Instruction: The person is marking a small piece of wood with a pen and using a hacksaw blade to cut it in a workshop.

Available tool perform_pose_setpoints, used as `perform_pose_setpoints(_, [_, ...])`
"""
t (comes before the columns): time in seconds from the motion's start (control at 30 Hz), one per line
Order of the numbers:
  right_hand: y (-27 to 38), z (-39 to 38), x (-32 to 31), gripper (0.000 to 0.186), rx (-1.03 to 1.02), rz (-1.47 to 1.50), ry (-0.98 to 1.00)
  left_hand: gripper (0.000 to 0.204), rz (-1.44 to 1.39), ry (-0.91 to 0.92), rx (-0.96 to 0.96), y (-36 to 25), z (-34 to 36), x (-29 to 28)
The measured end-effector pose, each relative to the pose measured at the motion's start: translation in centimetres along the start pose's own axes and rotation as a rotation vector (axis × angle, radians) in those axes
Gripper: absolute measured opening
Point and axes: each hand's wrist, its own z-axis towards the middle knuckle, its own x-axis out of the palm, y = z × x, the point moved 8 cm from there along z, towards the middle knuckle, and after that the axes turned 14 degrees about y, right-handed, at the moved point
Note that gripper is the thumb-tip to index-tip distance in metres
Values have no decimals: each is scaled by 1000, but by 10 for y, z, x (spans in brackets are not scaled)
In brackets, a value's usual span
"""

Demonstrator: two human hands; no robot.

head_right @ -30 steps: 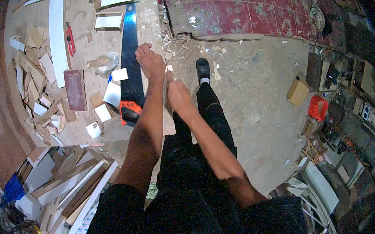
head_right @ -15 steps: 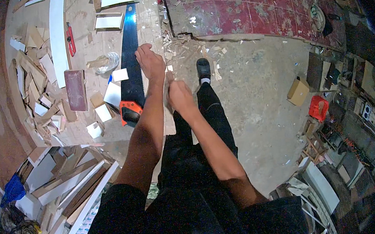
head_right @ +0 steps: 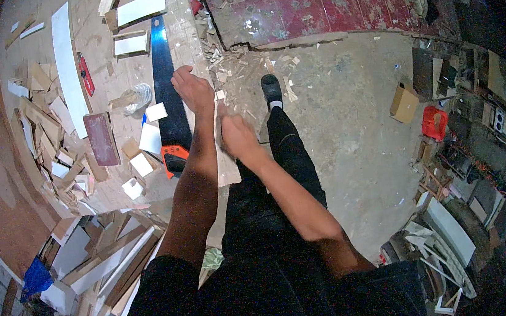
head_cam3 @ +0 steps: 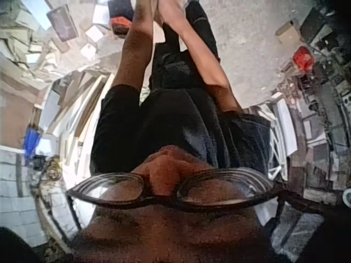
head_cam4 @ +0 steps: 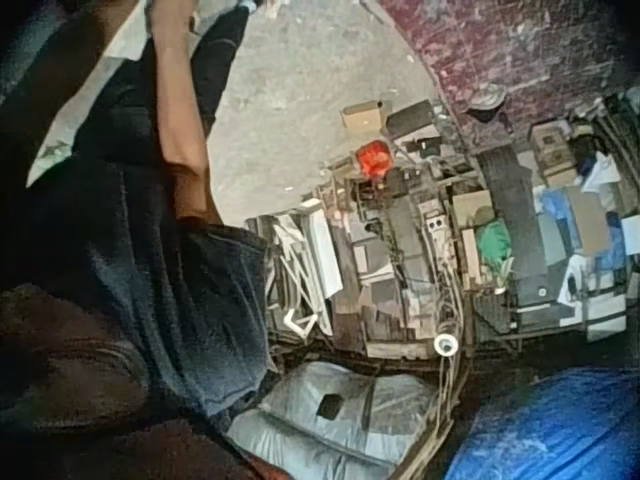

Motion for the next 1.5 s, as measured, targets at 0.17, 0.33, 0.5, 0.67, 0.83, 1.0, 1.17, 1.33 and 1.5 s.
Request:
perform_pose_setpoints(0.17, [3, 21, -11, 46, 22, -4, 110, 24, 4, -1, 22, -9, 0, -1])
perform_pose_setpoints(0.33, [14, 8, -11, 38, 42, -11, 111, 24, 19, 9, -26, 3, -2, -1])
perform_pose_setpoints(0.5, [17, 13, -8, 47, 71, 40, 196, 23, 21, -8, -15, 6, -2, 0])
perform_pose_setpoints(0.67, [6, 39, -20, 42, 66, 51, 201, 24, 5, 8, -10, -3, -1, 3])
perform_pose_setpoints(0.83, [22, 0, -21, 43, 41, 60, 150, 25, 30, -1, -7, 6, -10, -7])
perform_pose_setpoints(1.0, [6, 15, -18, 46, 76, 49, 196, 24, -39, 14, -20, 2, -1, -1])
perform_pose_setpoints(1.17, [2, 27, -20, 36, 49, 68, 192, 24, -55, 22, 9, -6, 0, 1])
perform_pose_setpoints(1.33, [12, 0, -18, 40, 18, 57, 189, 22, -30, 10, 11, 0, -4, -7])
perform_pose_setpoints(1.5, [19, 5, -20, 42, 54, 91, 261, 23, -15, 8, -49, 15, -2, -4])
